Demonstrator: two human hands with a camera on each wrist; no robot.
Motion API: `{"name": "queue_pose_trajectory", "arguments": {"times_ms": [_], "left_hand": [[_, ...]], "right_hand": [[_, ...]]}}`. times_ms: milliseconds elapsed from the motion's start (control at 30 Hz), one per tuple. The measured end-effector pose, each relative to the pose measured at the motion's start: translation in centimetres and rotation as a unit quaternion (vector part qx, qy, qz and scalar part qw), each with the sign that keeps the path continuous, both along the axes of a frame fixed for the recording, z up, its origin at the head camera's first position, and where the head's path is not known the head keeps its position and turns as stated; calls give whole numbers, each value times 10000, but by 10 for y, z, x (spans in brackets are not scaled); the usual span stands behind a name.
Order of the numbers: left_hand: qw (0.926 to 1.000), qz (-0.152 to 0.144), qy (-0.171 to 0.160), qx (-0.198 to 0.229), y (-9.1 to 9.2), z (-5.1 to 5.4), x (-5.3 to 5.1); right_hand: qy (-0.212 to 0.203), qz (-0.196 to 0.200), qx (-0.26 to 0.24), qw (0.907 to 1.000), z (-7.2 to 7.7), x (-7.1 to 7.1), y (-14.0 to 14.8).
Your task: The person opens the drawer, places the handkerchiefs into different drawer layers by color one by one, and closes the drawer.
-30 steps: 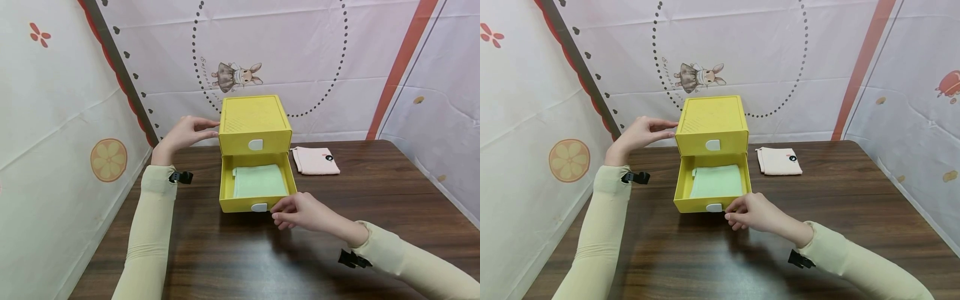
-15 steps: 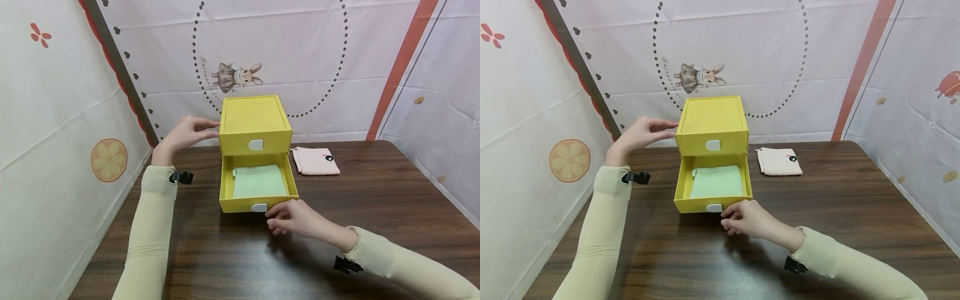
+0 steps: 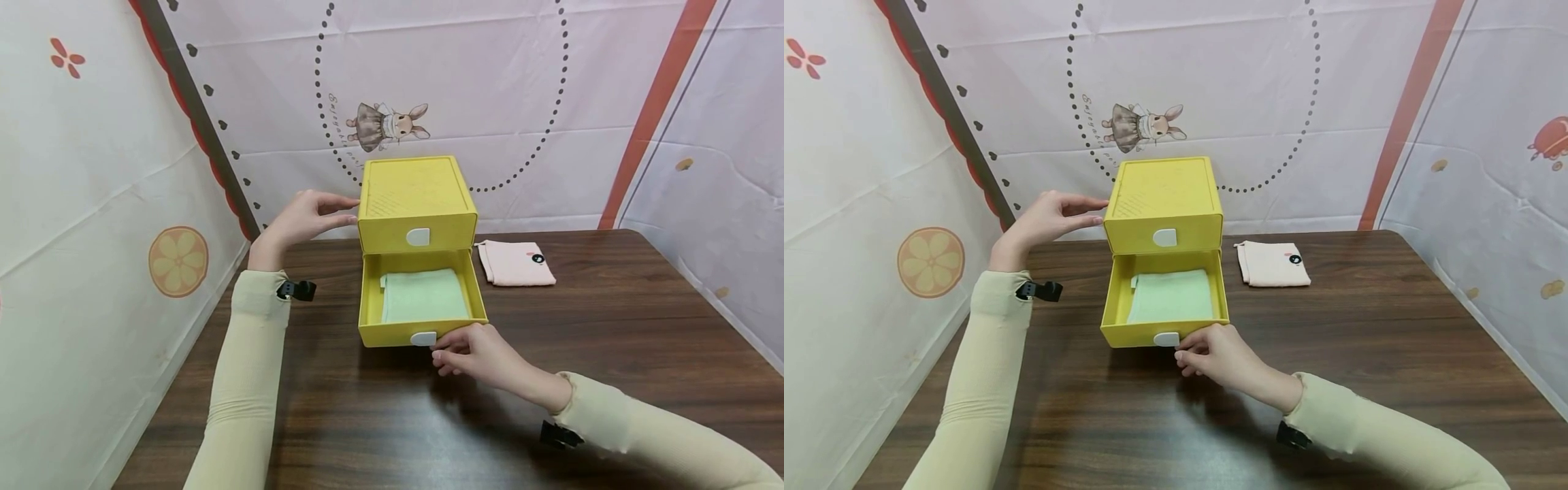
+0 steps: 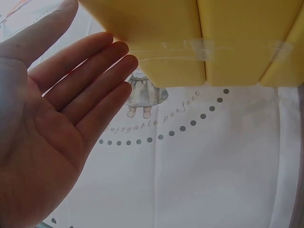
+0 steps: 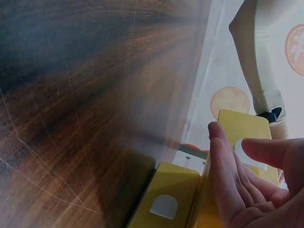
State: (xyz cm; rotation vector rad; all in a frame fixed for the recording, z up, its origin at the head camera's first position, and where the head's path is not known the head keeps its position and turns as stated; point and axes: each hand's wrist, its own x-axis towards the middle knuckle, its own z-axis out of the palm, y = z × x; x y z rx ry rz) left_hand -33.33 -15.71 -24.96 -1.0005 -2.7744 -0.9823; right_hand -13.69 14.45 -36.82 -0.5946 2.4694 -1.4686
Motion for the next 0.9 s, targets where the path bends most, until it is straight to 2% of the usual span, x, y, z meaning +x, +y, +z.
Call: {"name": "queue_pose_trajectory", "arguments": {"times_ms": [367, 733, 900], "left_hand": [[10000, 9, 62, 2, 0, -1, -1], [10000, 24, 44, 14, 1, -1, 1], [10000, 4, -1, 42, 1, 0, 1]], "right_hand": [[45, -235, -202, 9995, 2, -2, -3], [173, -525, -389, 9977, -3, -10, -7], [184, -745, -315, 9966, 5, -12, -9]]}}
